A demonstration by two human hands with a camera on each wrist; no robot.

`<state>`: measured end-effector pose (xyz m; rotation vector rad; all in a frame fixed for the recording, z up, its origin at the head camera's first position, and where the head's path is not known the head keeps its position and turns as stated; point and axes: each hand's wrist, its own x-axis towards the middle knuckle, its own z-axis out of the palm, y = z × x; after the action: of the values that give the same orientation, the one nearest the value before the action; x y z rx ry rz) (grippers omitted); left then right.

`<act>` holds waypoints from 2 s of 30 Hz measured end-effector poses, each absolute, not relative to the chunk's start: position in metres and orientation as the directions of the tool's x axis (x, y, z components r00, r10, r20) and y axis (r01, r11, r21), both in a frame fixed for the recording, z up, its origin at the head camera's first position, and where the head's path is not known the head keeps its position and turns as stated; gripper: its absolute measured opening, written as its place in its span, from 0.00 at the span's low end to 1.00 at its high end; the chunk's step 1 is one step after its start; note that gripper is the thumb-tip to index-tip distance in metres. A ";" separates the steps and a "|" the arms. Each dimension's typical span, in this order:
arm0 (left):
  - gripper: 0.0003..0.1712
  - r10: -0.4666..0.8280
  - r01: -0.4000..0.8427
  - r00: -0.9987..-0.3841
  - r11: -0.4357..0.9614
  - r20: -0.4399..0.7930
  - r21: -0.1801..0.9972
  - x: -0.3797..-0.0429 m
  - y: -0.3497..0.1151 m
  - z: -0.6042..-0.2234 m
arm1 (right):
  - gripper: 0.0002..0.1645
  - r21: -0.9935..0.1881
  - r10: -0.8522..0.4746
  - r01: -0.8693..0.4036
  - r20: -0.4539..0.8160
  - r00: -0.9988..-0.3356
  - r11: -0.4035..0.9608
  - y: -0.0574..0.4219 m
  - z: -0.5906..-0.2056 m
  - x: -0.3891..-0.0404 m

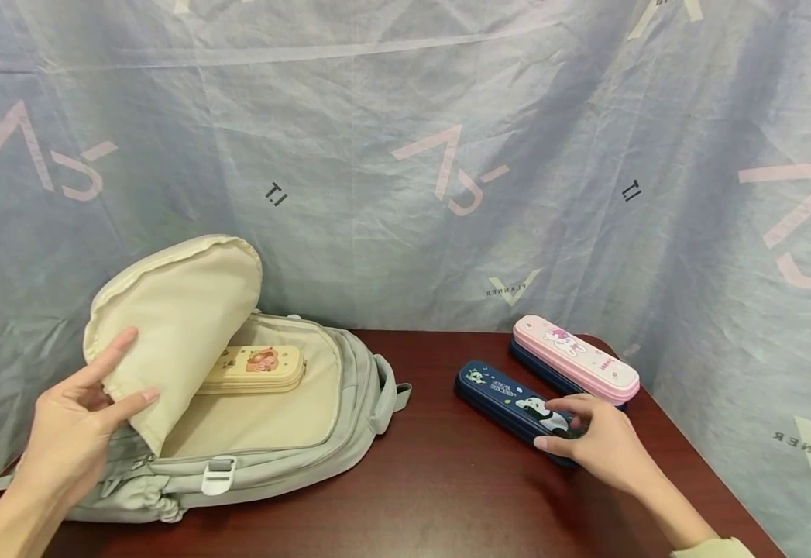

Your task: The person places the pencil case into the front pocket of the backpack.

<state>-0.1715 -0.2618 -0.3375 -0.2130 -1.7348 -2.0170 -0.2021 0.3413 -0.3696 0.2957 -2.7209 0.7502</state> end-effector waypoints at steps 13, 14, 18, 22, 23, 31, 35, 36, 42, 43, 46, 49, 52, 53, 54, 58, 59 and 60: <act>0.46 -0.244 0.434 -0.880 -0.071 0.406 0.898 -0.171 -0.261 -0.338 | 0.44 -0.456 -0.095 -0.198 0.238 -0.967 0.868 0.377 -0.382 -0.207; 0.46 -0.244 0.435 -0.880 -0.071 0.407 0.898 -0.171 -0.261 -0.338 | 0.46 -0.445 -0.100 -0.198 0.235 -0.967 0.873 0.378 -0.383 -0.208; 0.46 -0.238 0.442 -0.879 -0.078 0.414 0.894 -0.172 -0.259 -0.338 | 0.51 -0.427 -0.120 -0.202 0.210 -0.970 0.881 0.382 -0.388 -0.212; 0.46 -0.226 0.460 -0.874 -0.093 0.431 0.883 -0.173 -0.259 -0.339 | 0.51 -0.456 -0.137 -0.194 0.156 -0.978 0.868 0.385 -0.392 -0.214; 0.46 -0.225 0.463 -0.873 -0.095 0.434 0.881 -0.173 -0.259 -0.339 | 0.51 -0.464 -0.138 -0.192 0.147 -0.979 0.865 0.386 -0.393 -0.215; 0.46 -0.225 0.450 -0.878 -0.087 0.423 0.889 -0.172 -0.260 -0.338 | 0.48 -0.517 -0.160 -0.210 0.140 -0.977 0.830 0.388 -0.398 -0.219; 0.46 -0.230 0.446 -0.878 -0.080 0.419 0.891 -0.172 -0.261 -0.337 | 0.45 -0.595 -0.211 -0.261 0.154 -0.965 0.760 0.391 -0.402 -0.221; 0.46 -0.230 0.447 -0.878 -0.079 0.420 0.891 -0.172 -0.261 -0.337 | 0.45 -0.618 -0.222 -0.269 0.153 -0.963 0.739 0.392 -0.402 -0.221; 0.46 -0.233 0.438 -0.882 -0.080 0.411 0.895 -0.171 -0.261 -0.338 | 0.46 -0.705 -0.268 -0.259 0.100 -0.958 0.660 0.399 -0.403 -0.222; 0.46 -0.233 0.437 -0.882 -0.081 0.409 0.896 -0.171 -0.261 -0.338 | 0.47 -0.709 -0.265 -0.242 0.081 -0.961 0.662 0.399 -0.402 -0.221; 0.46 -0.232 0.435 -0.883 -0.083 0.407 0.897 -0.170 -0.262 -0.338 | 0.49 -0.711 -0.247 -0.196 0.033 -0.969 0.675 0.399 -0.400 -0.221; 0.46 -0.231 0.437 -0.883 -0.084 0.409 0.895 -0.171 -0.262 -0.337 | 0.48 -0.720 -0.241 -0.170 0.004 -0.970 0.673 0.399 -0.398 -0.221; 0.46 -0.229 0.442 -0.881 -0.086 0.414 0.893 -0.171 -0.262 -0.337 | 0.47 -0.737 -0.277 -0.188 0.001 -0.961 0.649 0.399 -0.398 -0.223; 0.46 -0.228 0.444 -0.880 -0.089 0.416 0.892 -0.171 -0.262 -0.338 | 0.47 -0.745 -0.292 -0.196 0.002 -0.956 0.638 0.399 -0.399 -0.223; 0.46 -0.228 0.447 -0.879 -0.091 0.418 0.890 -0.171 -0.262 -0.338 | 0.47 -0.754 -0.310 -0.208 0.007 -0.951 0.623 0.400 -0.399 -0.224; 0.46 -0.226 0.453 -0.877 -0.100 0.423 0.886 -0.171 -0.262 -0.339 | 0.46 -0.792 -0.375 -0.251 0.030 -0.927 0.557 0.404 -0.403 -0.229; 0.46 -0.226 0.455 -0.877 -0.103 0.424 0.885 -0.171 -0.261 -0.339 | 0.46 -0.797 -0.383 -0.253 0.030 -0.923 0.548 0.405 -0.403 -0.230; 0.46 -0.226 0.456 -0.876 -0.104 0.426 0.884 -0.171 -0.261 -0.339 | 0.46 -0.805 -0.390 -0.249 0.025 -0.921 0.539 0.406 -0.403 -0.231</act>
<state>-0.1710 -0.2613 -0.3392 -0.2518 -1.7263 -2.0274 -0.2306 0.4058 -0.4033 0.6051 -2.8915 1.4698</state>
